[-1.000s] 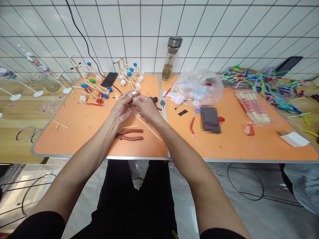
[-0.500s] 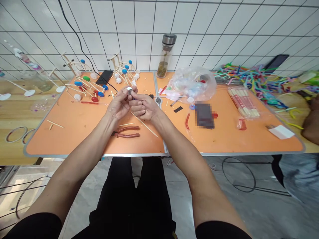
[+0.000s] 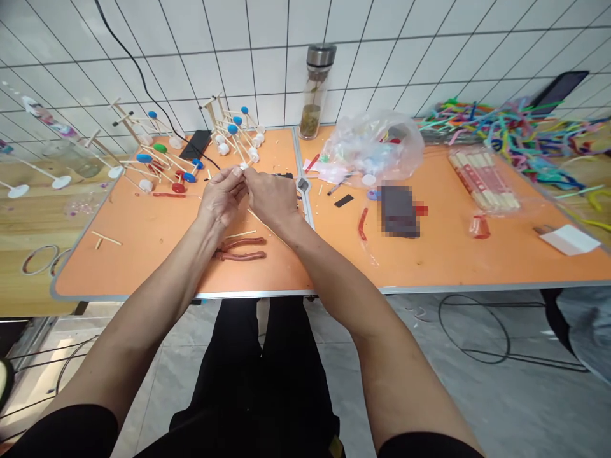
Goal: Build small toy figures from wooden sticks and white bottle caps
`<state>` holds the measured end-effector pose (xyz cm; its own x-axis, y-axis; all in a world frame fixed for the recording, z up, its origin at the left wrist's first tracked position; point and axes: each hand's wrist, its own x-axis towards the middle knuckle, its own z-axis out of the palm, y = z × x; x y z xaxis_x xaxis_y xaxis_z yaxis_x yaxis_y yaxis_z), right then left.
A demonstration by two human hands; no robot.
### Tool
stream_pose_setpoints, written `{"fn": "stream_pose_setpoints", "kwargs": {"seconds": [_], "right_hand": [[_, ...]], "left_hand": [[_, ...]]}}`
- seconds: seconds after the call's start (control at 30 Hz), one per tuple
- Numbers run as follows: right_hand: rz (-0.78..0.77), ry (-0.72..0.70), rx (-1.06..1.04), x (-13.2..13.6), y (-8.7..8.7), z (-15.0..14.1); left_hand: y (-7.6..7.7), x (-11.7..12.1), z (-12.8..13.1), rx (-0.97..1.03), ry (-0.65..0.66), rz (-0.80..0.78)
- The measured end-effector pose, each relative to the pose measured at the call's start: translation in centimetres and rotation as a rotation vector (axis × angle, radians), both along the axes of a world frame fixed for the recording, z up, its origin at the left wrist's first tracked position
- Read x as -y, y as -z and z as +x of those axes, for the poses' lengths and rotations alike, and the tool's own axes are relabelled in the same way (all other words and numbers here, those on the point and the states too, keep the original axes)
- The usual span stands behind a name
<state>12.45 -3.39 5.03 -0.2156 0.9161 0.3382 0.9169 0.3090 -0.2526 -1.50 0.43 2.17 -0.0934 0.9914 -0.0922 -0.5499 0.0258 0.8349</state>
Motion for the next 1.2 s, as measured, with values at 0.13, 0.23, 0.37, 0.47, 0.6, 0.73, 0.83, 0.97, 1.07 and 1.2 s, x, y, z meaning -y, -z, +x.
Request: {"fn": "stream_pose_setpoints", "kwargs": {"seconds": [0.13,0.23,0.37,0.47,0.6,0.73,0.83,0.97,1.07,1.2], "right_hand": [[-0.016,-0.017,-0.015,-0.7,-1.1,1.5],[0.029,0.16,-0.108,-2.4,-1.5,4.5],[-0.022,0.389,-0.117,-5.2,-0.4,8.6],[-0.102,0.422,-0.056,-6.6,1.3,10.1],[-0.155,0.435,-0.039,-7.3,3.1,10.6],[-0.123,0.453,-0.018,-7.2,2.7,10.8],[0.045,0.402,-0.115,-5.6,-0.1,9.4],[-0.14,-0.149,-0.589,1.5,-5.6,3.9],[-0.719,-0.84,-0.919,9.3,-8.4,-0.8],[-1.464,-1.22,-1.168,16.2,-9.0,-4.3]], "left_hand": [[-1.1,-0.5,-1.3,0.009,-0.06,0.007],[-1.4,-1.1,-2.2,0.023,-0.095,-0.004],[-1.5,-1.4,-2.4,0.055,-0.076,-0.01],[-1.6,-1.3,-2.3,0.06,-0.064,-0.021],[-1.6,-1.3,-2.2,0.061,-0.05,-0.048],[-1.9,-1.1,-2.1,0.096,-0.037,-0.035],[-2.7,-0.5,-1.8,0.12,-0.026,-0.012],[-3.6,0.4,-1.5,0.097,-0.019,-0.003],[-3.8,0.5,-1.6,0.091,-0.009,0.029],[-3.5,0.0,-1.8,0.113,-0.024,0.008]]}}
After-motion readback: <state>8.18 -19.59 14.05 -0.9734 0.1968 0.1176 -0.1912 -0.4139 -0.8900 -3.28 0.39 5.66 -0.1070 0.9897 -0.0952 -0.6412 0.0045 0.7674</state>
